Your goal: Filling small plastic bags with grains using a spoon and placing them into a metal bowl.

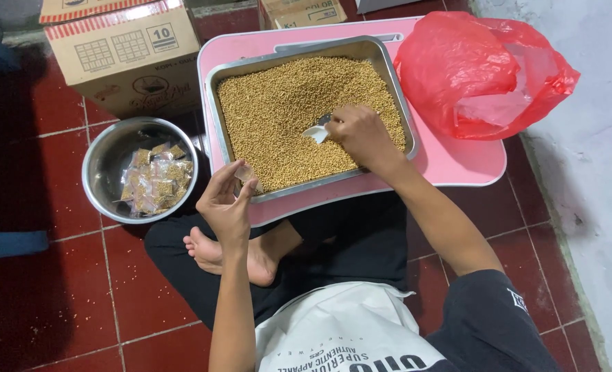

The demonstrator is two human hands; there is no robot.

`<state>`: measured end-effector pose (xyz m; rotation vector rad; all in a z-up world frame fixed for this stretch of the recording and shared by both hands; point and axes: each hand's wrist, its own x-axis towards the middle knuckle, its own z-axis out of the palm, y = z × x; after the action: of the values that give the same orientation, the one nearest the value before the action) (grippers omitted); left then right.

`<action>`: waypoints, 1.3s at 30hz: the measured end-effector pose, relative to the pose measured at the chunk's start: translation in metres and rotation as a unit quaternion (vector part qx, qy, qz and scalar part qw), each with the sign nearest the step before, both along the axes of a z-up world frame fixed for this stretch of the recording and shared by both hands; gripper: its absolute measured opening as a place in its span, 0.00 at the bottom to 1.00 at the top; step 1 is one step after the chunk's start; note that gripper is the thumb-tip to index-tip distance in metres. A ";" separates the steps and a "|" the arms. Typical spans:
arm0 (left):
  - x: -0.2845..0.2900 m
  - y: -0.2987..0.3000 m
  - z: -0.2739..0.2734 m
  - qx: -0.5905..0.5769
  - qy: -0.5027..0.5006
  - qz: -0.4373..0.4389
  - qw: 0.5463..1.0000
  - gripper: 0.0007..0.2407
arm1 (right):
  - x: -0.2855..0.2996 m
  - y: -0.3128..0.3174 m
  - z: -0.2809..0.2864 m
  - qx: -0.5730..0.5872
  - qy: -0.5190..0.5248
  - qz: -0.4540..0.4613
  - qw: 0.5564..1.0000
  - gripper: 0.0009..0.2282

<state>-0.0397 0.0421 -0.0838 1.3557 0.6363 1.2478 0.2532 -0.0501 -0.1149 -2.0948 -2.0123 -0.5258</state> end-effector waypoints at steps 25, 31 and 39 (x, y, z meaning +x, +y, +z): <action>0.059 0.033 0.018 0.270 0.268 -0.074 0.922 0.33 | 0.013 -0.004 0.097 0.000 0.161 0.050 0.986 0.04; 0.070 0.029 0.021 0.279 0.266 -0.104 0.917 0.35 | 0.009 -0.003 0.100 0.017 0.089 0.072 0.993 0.07; 0.073 0.024 0.022 0.276 0.287 -0.116 0.910 0.36 | 0.001 0.004 0.108 0.041 -0.053 0.097 0.993 0.10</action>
<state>0.0335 0.0663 -0.0614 2.2489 0.5062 0.8503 0.2540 -0.0462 -0.0072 -1.8357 -2.1833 -0.6853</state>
